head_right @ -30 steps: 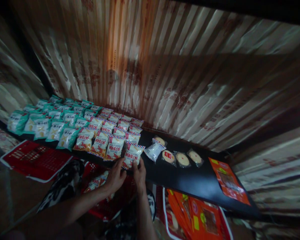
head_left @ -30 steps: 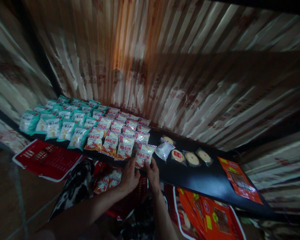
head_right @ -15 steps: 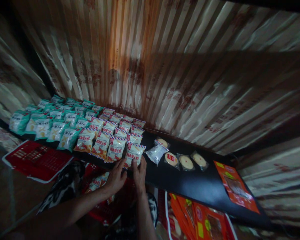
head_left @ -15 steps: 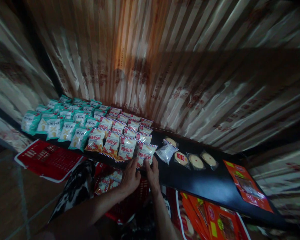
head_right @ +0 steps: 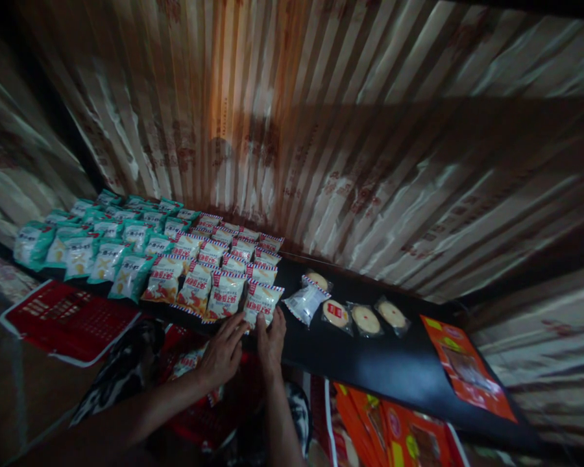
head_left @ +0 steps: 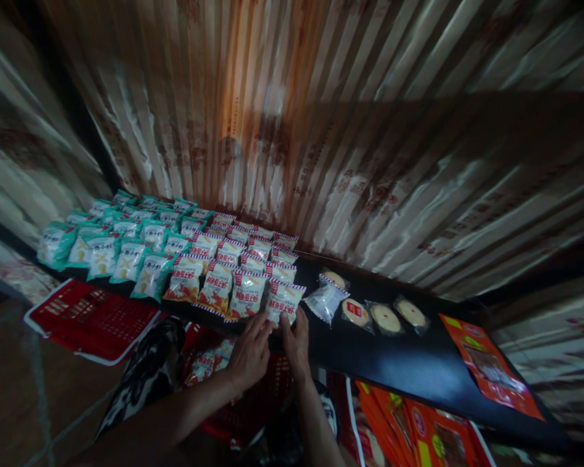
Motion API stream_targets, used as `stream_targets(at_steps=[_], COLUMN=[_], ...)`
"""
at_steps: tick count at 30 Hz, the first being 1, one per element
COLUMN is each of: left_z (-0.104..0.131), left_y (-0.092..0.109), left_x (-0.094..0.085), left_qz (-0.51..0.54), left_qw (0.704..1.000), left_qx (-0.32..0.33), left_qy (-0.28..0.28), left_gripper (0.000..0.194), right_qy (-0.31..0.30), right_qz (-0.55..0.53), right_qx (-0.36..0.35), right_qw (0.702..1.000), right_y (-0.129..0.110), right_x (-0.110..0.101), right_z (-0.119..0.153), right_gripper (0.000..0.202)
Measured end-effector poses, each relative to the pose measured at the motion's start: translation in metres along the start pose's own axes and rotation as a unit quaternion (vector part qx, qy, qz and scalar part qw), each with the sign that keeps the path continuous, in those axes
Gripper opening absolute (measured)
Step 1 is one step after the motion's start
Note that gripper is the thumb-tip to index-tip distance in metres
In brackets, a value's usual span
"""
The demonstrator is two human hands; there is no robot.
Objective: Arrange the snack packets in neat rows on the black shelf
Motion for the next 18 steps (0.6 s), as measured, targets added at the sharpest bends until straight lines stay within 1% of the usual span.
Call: stream_targets(at_steps=[3, 6, 8, 13, 18], left_z=[-0.002, -0.008, -0.013, -0.025, -0.032], left_y=[-0.001, -0.007, -0.011, -0.018, -0.021], left_x=[-0.011, -0.016, -0.015, -0.004, -0.004], left_qz=[-0.057, -0.105, -0.124, -0.147, -0.171], left_qw=[0.998, 0.992, 0.988, 0.979, 0.968], left_qx=[0.038, 0.071, 0.092, 0.14, 0.183], left_qy=[0.009, 0.015, 0.011, -0.012, -0.014], left_gripper=[0.051, 0.052, 0.051, 0.049, 0.048], right_qy=[-0.012, -0.015, -0.015, -0.019, -0.039], right_qz=[-0.009, -0.006, 0.0, 0.025, 0.033], right_qx=[0.02, 0.043, 0.048, 0.033, 0.041], right_qw=[1.0, 0.999, 0.999, 0.999, 0.998], right_y=[0.002, 0.005, 0.006, 0.009, 0.009], right_x=[0.001, 0.001, 0.002, 0.006, 0.007], right_z=[0.002, 0.003, 0.002, 0.001, 0.003], right_gripper=[0.06, 0.064, 0.064, 0.063, 0.067])
Point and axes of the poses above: each hand's wrist, its own z-axis away from the middle knuckle, its own x-axis out of the palm, y = z × x, the point moved 7 cm from there along -z, towards the middle knuckle, and after that the axes turned 8 degrees about x, right-handed, at the moved point
